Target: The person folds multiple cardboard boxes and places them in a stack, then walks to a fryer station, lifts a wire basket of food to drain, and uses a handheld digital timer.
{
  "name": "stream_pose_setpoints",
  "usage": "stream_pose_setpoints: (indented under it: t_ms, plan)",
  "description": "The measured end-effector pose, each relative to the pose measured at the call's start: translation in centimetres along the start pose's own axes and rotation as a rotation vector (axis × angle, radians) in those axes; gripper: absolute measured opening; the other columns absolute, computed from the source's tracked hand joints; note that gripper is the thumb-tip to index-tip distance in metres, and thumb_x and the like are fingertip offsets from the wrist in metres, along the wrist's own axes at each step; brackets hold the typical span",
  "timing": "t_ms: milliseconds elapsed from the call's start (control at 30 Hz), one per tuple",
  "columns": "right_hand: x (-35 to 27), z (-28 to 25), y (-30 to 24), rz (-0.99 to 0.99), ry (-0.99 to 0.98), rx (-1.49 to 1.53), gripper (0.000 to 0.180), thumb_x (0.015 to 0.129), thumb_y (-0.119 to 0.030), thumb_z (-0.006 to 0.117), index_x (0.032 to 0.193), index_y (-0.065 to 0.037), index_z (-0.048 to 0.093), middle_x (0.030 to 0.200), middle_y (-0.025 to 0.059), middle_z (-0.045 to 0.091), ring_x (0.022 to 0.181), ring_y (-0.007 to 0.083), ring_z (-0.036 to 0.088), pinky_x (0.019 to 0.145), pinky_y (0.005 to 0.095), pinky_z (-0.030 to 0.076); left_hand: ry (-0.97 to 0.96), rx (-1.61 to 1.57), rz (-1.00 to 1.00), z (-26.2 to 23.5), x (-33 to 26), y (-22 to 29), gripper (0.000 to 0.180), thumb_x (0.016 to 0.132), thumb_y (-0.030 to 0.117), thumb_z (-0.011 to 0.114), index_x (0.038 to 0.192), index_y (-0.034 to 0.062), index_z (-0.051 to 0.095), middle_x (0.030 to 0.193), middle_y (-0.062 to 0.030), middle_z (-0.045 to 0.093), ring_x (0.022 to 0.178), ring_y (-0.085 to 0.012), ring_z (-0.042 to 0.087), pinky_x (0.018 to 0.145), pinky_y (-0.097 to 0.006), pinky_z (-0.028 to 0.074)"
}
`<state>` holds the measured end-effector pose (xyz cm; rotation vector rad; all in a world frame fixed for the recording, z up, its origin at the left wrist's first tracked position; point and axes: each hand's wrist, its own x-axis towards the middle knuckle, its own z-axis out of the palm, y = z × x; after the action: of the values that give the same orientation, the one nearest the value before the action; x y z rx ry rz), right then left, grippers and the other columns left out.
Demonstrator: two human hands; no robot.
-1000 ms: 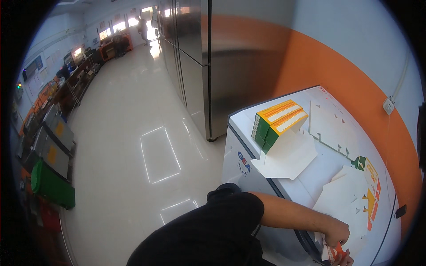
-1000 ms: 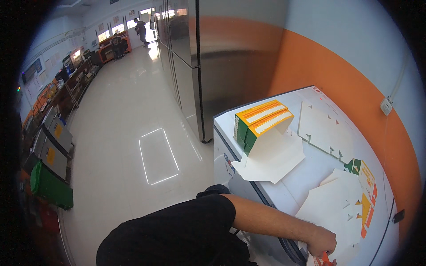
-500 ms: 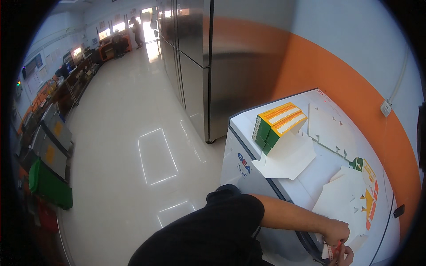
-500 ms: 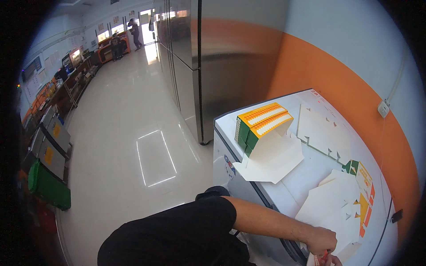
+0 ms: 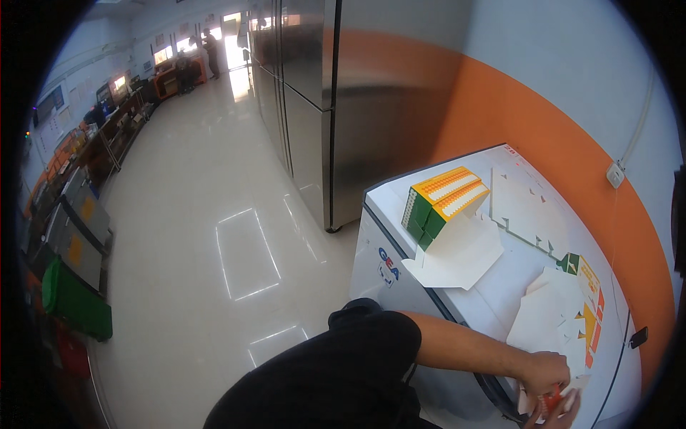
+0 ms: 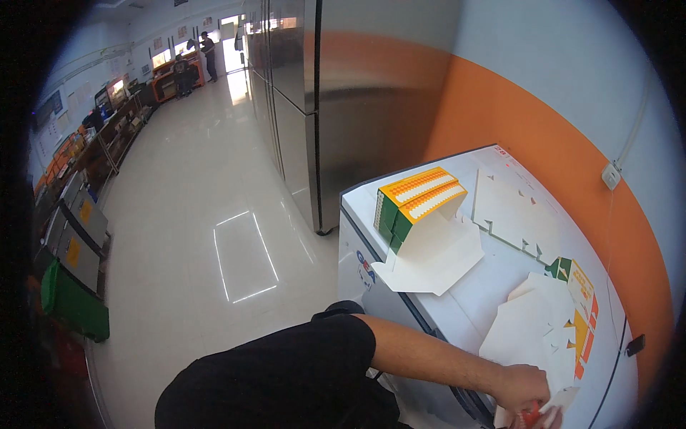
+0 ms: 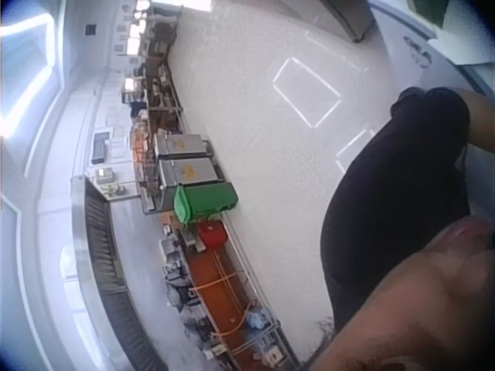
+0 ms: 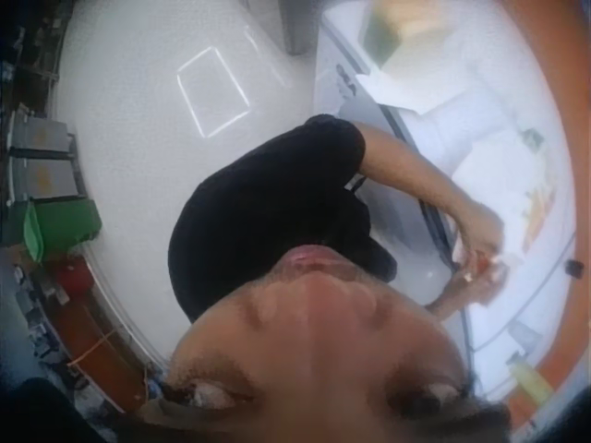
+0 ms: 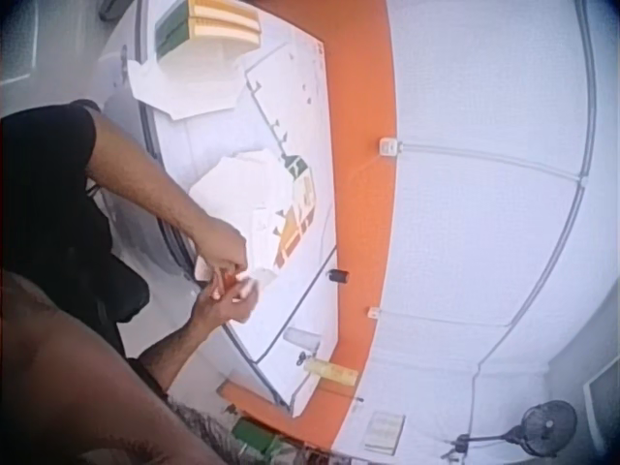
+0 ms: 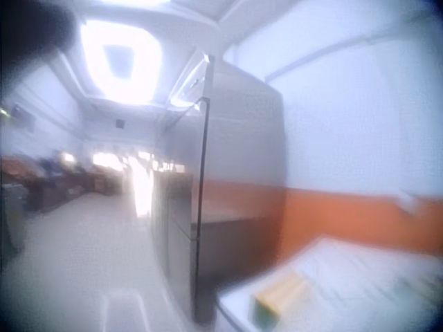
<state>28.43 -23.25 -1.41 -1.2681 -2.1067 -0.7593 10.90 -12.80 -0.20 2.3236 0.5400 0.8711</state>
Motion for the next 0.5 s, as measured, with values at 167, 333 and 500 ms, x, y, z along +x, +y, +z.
stream_pose_setpoints:
  t_ms: [167,333,500]
  plan:
    - [-0.1,-1.8,-2.2,0.098,0.345,-0.234,0.063,0.083,-0.041,0.081,0.127,-0.002,0.059,0.137,0.0258,0.049,0.118,0.0416,0.054,0.087,0.0533,0.052,0.294,-0.299,0.031,-3.7,0.7,4.5,0.012,0.087,0.009,0.064,0.093,0.0012,0.057,0.088,-0.0199,0.066,0.088,-0.0365,0.064,0.079,-0.045,0.052]
    - [0.8,-1.0,-2.8,0.004,0.376,-0.084,0.052,0.088,-0.038,0.077,0.128,-0.01,0.062,0.131,0.0222,0.055,0.103,0.0362,0.059,0.079,0.0459,0.055,0.54,-0.581,0.238,-3.5,1.7,6.4,0.012,0.096,0.003,0.053,0.1,0.001,0.041,0.089,-0.0202,0.063,0.079,-0.029,0.063,0.072,-0.04,0.053]
    - [1.4,-0.6,-2.6,0.043,0.422,-0.048,0.051,0.089,-0.044,0.075,0.124,-0.009,0.065,0.128,0.0219,0.058,0.101,0.0346,0.061,0.077,0.0436,0.055,0.285,-0.987,0.016,-4.9,-0.3,9.0,0.015,0.1,0.0,0.045,0.108,0.0032,0.033,0.107,-0.0219,0.059,0.07,-0.0183,0.062,0.057,-0.029,0.05]
